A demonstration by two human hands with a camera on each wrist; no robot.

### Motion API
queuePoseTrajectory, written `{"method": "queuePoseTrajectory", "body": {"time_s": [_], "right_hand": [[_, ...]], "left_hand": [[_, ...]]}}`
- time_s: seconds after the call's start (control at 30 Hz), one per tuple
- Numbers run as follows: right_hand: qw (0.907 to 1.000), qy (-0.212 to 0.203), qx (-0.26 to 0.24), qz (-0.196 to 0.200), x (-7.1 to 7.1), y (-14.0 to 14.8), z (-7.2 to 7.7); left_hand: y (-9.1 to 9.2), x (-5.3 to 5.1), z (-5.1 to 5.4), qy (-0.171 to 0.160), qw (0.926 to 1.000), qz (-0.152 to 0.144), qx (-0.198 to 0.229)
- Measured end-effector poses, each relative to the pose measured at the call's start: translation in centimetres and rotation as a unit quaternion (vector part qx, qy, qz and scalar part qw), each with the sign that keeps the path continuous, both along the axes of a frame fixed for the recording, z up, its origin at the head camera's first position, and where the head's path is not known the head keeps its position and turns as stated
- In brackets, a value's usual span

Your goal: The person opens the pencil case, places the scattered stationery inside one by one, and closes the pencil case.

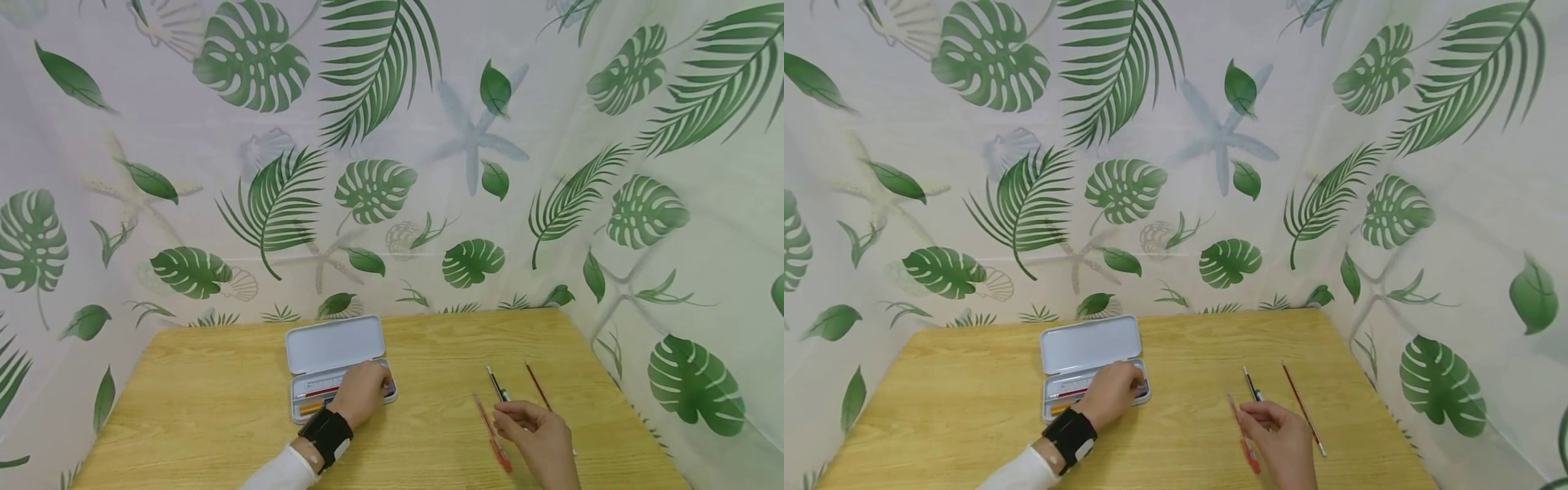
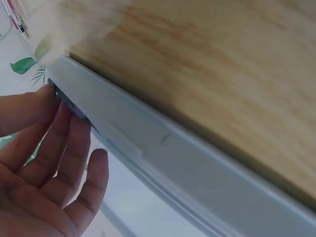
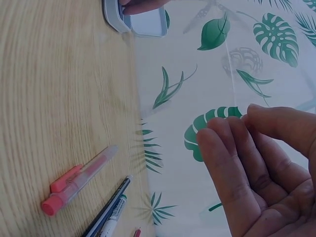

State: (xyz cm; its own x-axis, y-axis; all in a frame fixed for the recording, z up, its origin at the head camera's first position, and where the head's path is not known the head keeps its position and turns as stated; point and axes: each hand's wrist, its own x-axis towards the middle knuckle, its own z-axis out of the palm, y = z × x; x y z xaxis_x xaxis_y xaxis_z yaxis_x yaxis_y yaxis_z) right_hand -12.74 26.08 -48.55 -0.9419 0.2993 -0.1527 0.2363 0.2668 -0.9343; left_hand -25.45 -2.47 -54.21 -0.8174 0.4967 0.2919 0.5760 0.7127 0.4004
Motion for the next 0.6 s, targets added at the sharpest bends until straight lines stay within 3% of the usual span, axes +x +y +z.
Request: {"method": "queuePoseTrajectory", "body": {"time_s": [0.3, 0.6], "right_hand": [[1.0, -0.006, 0.008, -0.002, 0.06, -0.03, -0.05], [0.9999, -0.005, 0.009, -0.006, 0.13, -0.04, 0.11]], "left_hand": [[-0.04, -0.37, -0.56, 0.024, 0.9997, 0.007, -0.001], [0.31, -0.37, -1.02, 0.067, 0.9956, 0.031, -0.058]]}}
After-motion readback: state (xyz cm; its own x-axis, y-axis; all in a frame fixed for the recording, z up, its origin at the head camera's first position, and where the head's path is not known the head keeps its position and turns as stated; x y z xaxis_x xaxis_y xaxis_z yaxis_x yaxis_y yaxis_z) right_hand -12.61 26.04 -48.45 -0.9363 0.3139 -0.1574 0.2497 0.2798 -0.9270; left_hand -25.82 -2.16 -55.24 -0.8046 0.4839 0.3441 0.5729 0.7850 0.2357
